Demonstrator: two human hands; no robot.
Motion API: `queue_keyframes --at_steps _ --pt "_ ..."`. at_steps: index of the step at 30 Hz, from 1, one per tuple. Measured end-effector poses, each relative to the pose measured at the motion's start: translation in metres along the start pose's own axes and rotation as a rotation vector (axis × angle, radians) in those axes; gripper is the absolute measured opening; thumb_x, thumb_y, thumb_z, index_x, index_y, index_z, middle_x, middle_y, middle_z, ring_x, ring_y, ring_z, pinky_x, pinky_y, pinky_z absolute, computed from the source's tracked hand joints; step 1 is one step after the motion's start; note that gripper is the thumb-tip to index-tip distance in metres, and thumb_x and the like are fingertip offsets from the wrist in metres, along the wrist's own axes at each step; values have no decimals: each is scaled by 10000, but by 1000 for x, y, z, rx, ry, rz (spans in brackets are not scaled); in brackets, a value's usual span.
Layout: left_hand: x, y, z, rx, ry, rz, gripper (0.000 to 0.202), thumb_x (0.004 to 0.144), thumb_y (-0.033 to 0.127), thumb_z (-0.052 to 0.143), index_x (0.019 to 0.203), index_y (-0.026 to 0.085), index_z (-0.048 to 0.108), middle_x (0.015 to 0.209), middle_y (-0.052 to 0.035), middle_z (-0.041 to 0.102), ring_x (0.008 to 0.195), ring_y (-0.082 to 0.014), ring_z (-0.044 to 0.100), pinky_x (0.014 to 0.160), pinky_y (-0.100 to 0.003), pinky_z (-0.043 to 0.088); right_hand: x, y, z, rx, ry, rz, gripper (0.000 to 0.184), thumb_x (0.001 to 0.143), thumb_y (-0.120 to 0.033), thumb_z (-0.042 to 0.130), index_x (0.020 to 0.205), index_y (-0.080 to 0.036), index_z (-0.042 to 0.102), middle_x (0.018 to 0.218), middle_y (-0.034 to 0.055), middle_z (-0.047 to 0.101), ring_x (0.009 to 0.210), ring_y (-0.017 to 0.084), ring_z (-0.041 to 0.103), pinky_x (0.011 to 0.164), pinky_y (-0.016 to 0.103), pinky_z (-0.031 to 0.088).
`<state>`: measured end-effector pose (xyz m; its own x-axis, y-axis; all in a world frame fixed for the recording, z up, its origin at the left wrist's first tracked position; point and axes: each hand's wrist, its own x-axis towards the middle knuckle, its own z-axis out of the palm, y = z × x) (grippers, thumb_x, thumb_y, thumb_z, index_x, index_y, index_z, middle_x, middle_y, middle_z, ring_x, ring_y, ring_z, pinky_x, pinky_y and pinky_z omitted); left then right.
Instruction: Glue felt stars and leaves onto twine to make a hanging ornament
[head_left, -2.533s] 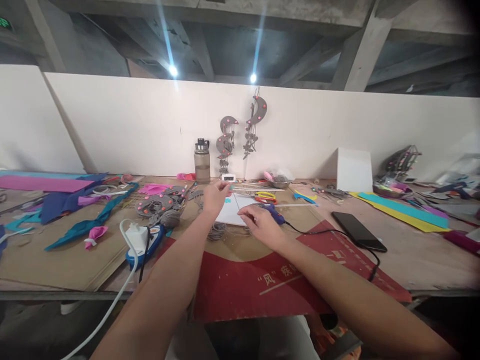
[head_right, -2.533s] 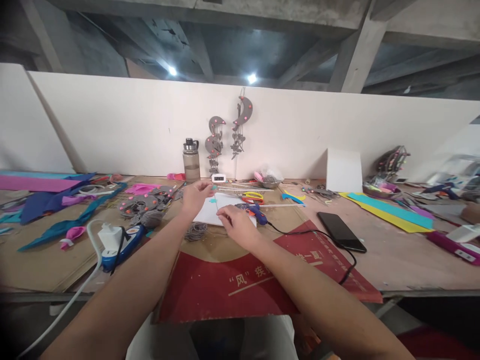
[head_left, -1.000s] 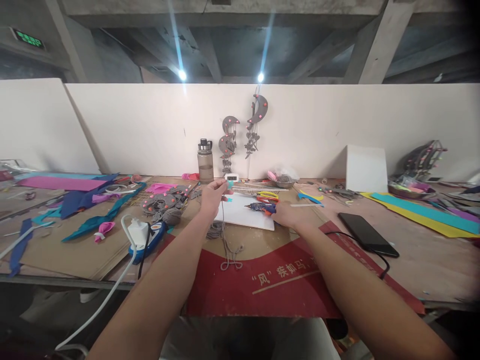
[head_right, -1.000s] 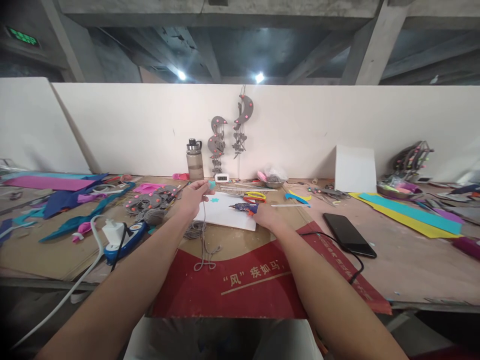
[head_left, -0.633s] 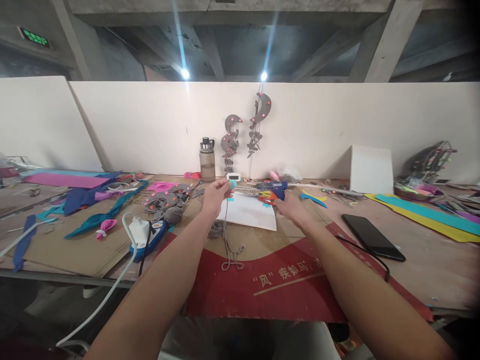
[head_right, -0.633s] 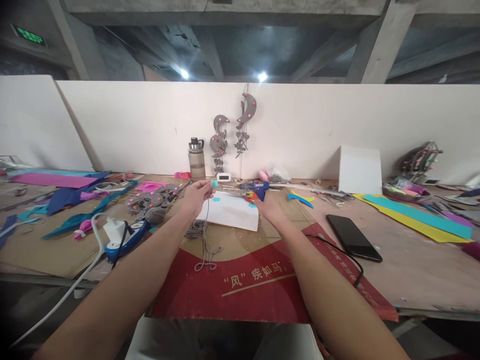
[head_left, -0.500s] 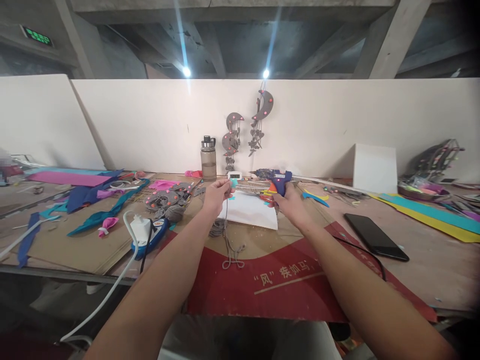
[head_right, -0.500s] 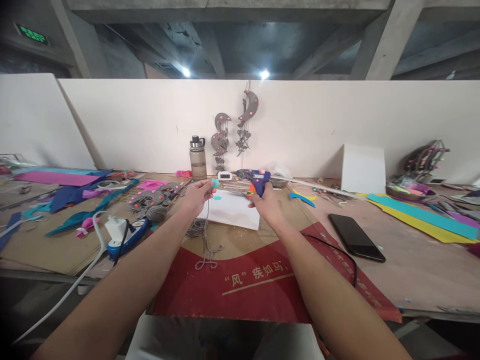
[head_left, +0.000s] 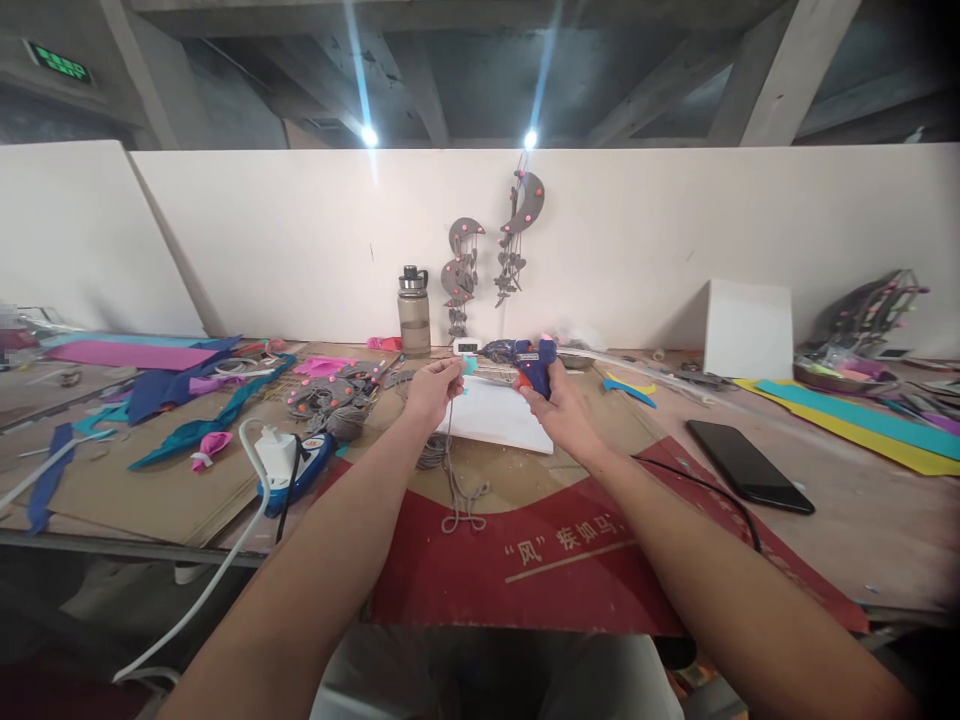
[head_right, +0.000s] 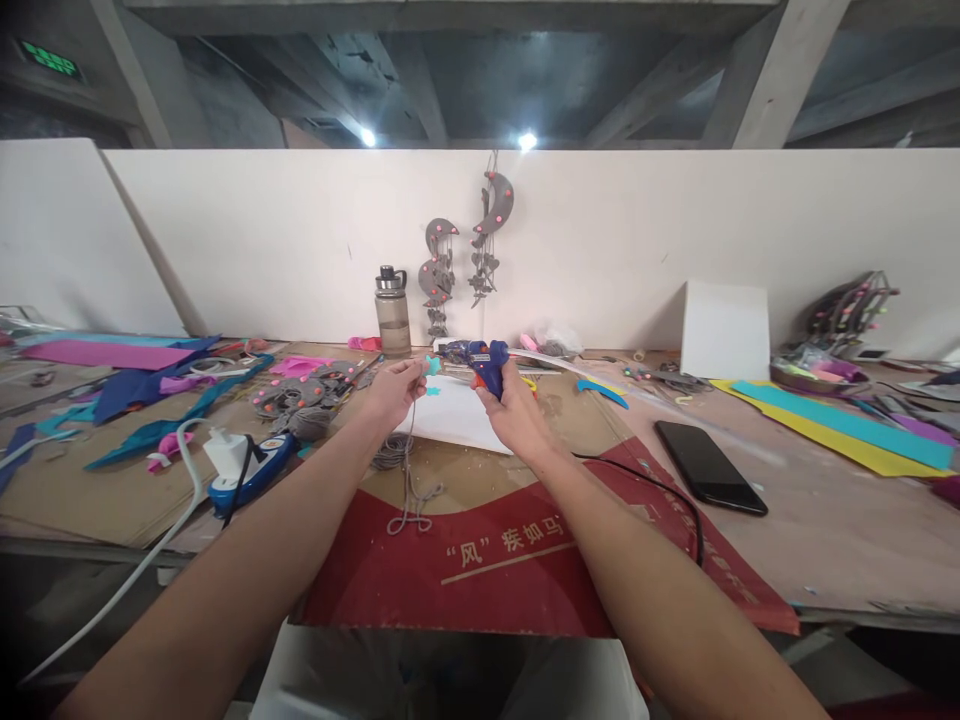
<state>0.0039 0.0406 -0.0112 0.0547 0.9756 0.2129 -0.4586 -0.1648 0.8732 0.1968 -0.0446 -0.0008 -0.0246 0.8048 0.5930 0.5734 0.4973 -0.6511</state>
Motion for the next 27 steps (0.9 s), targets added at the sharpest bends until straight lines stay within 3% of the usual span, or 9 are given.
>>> queue_keyframes --at_steps 5,9,27 --pt "-2 0 4 -2 -4 -10 214 599 216 796 675 127 617 580 22 542 490 -50 478 447 -196 366 -3 -7 -2 -96 -19 -51 506 861 -289 490 1346 -200 376 1074 99 653 950 262 602 863 437 463" --pt "-5 2 7 20 -27 -11 195 626 221 785 679 131 621 584 13 550 500 -48 472 461 -191 373 -3 -9 -2 -77 -47 -57 456 874 -283 472 1320 -238 390 1067 94 660 946 266 611 863 428 466" --pt "-7 2 9 22 -79 19 224 596 251 809 665 132 633 606 9 550 506 -56 456 484 -225 341 -2 -9 -1 -167 -10 -31 458 878 -307 476 1316 -194 407 1144 126 627 1026 280 587 908 439 449"
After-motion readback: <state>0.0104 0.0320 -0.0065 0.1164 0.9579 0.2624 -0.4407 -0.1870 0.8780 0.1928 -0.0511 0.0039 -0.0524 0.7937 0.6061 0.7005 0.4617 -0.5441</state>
